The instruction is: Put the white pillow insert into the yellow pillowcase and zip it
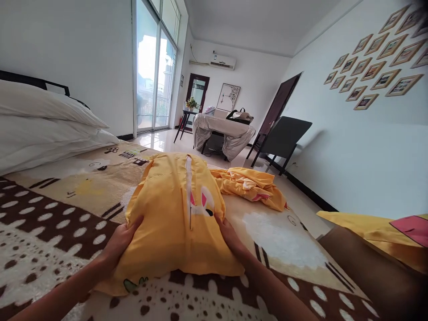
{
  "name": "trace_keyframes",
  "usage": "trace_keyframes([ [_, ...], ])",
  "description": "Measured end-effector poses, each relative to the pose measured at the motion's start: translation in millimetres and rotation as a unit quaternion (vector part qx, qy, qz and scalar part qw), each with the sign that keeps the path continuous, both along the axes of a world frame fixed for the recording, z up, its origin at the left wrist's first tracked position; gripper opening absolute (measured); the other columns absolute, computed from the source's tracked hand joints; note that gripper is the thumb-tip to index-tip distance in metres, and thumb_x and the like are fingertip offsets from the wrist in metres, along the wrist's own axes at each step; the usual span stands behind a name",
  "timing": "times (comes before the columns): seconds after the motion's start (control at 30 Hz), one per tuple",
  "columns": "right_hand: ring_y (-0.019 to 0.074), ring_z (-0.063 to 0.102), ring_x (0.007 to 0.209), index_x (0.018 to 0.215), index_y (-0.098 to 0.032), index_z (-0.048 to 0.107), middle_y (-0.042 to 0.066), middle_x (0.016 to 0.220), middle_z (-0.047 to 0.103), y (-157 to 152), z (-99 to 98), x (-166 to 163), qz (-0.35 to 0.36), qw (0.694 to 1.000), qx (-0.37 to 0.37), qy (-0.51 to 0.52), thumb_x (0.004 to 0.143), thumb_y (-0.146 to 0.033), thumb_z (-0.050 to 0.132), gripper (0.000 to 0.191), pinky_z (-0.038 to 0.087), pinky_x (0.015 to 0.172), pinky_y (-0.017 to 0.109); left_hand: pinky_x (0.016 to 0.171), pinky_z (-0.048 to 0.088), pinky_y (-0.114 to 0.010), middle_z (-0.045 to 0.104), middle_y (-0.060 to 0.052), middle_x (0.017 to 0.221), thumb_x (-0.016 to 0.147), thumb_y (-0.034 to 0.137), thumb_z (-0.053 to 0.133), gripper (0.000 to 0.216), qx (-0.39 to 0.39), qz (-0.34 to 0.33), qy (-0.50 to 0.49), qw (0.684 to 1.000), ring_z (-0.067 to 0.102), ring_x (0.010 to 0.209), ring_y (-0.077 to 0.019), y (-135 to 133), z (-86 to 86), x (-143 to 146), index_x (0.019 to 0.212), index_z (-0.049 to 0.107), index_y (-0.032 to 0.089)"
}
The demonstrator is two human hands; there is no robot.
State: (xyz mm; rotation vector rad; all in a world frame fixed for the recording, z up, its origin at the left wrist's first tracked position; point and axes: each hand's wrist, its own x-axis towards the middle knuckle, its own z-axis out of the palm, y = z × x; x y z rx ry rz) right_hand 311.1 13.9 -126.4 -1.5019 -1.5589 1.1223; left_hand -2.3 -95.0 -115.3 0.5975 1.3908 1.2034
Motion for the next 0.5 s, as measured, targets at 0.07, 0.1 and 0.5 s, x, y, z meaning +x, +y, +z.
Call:
trace_keyframes([
  [0.07, 0.0262, 0.065, 0.104, 0.119, -0.015, 0.061, 0.011, 0.108, 0.070, -3.6, -11.3, 5.9, -0.008, 0.994, -0.057, 0.098, 0.080, -0.067, 0.051, 0.065, 0.050, 0.091, 0.038, 0.063, 0.059, -0.033, 0.074, -0.012, 0.083, 0.066, 0.056, 0.075, 0.049, -0.007, 0.009, 0.013, 1.000, 0.071, 0.075, -0.0284, 5.4, -8.8, -6.0, 0.094, 0.066, 0.016],
  [0.1, 0.0266, 0.067, 0.100, 0.117, -0.015, 0.062, 0.011, 0.104, 0.072, -5.1, -13.8, 9.9, -0.013, 0.987, -0.087, 0.138, 0.078, -0.066, 0.055, 0.064, 0.051, 0.089, 0.038, 0.062, 0.059, -0.033, 0.074, -0.012, 0.083, 0.066, 0.054, 0.076, 0.048, -0.010, 0.013, 0.012, 1.000, 0.071, 0.073, -0.0282, 8.8, -10.8, -10.0, 0.093, 0.066, 0.016],
  [0.5, 0.0253, 0.069, 0.089, 0.107, -0.025, 0.064, 0.002, 0.095, 0.074, -2.8, 80.2, -9.7, -0.040, 0.933, 0.064, 0.353, 0.067, -0.048, 0.073, 0.047, 0.057, 0.071, 0.035, 0.047, 0.057, -0.033, 0.070, -0.004, 0.066, 0.079, 0.039, 0.066, 0.032, 0.125, 0.123, -0.121, 0.977, 0.066, 0.053, -0.0226, 16.7, 123.1, 7.5, 0.101, 0.067, 0.015],
])
